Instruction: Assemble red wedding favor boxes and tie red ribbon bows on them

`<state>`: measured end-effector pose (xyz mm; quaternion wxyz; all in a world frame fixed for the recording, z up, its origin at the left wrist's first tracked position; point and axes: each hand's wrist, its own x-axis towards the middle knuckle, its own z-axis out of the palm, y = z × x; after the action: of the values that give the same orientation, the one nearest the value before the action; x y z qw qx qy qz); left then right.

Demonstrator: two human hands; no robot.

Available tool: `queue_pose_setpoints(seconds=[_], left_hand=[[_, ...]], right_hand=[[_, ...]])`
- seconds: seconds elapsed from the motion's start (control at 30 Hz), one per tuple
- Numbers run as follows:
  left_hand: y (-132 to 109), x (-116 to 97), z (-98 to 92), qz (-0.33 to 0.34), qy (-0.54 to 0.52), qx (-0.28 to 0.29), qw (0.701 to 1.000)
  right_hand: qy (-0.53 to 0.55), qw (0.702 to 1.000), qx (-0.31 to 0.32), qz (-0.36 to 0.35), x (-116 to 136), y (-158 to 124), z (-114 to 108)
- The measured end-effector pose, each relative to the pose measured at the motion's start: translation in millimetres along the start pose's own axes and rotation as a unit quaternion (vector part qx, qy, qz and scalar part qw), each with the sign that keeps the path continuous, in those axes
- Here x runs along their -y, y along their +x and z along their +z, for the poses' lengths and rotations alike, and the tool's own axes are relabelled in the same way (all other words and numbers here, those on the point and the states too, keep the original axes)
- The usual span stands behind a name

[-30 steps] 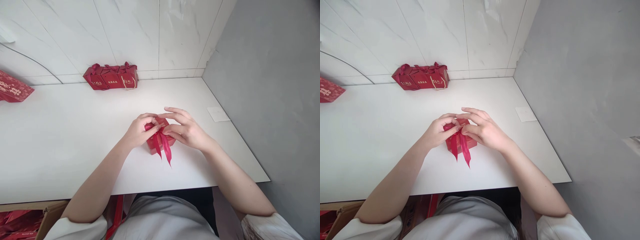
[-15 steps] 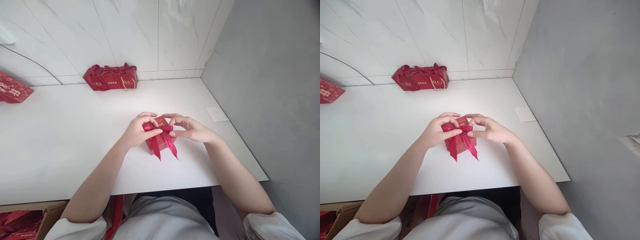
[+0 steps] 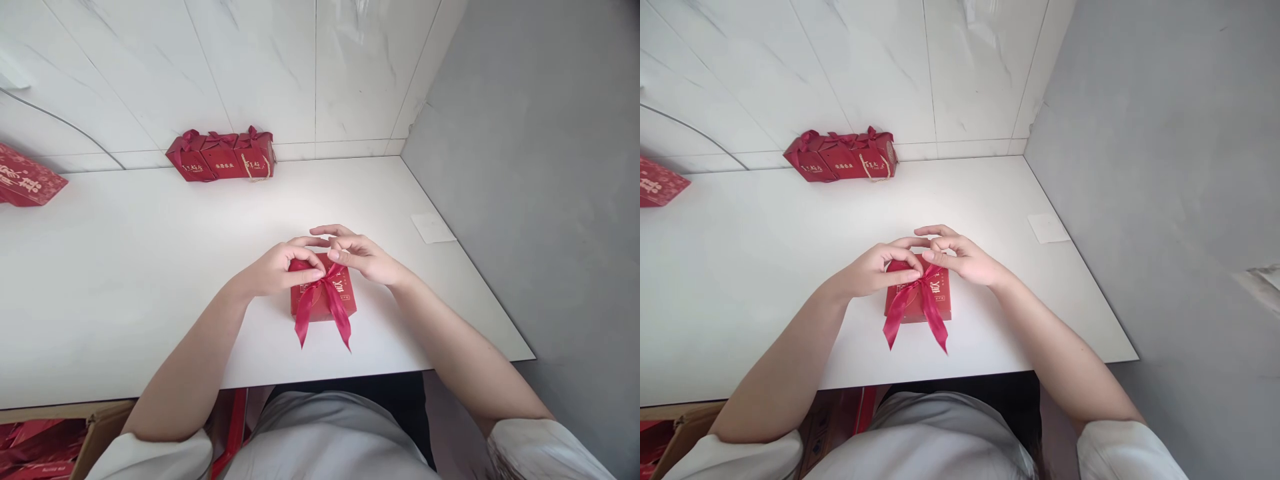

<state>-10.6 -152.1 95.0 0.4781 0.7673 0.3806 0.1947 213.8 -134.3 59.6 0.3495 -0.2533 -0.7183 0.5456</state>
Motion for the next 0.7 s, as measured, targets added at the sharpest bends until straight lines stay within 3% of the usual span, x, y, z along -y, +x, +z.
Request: queue_pose_setpoints(seconds=[0.1, 0.17, 0.23, 0.33, 0.47, 0.7], left_hand=[[-2, 2, -2.5, -0.014, -0.028, 0.003, 1.0], [-2, 1, -2.6, -0.015, -0.032, 0.0, 0.999], [-2, -1, -1.3, -0.005, -0.03, -0.002, 1.0], [-1, -3, 1.0, 0.016, -0.044, 0.007, 0.999], [1, -2, 1.2, 0.045, -0.035, 0.008, 0.998], [0, -1, -1.3, 0.034, -0.009, 0.013, 0.999]], right_hand=[[-0.046, 0.993, -0.107, -0.022, 7, -6, -3], [-0.101, 0.976, -0.176, -0.076, 17, -11, -4], [-0.171, 0.954, -0.2, -0.142, 30, -17, -1], [-0.305, 0.915, -0.15, -0.218, 44, -24, 9], [-0.453, 0.857, -0.057, -0.239, 45, -25, 27], [-0.522, 0.82, -0.032, -0.231, 42, -24, 35]])
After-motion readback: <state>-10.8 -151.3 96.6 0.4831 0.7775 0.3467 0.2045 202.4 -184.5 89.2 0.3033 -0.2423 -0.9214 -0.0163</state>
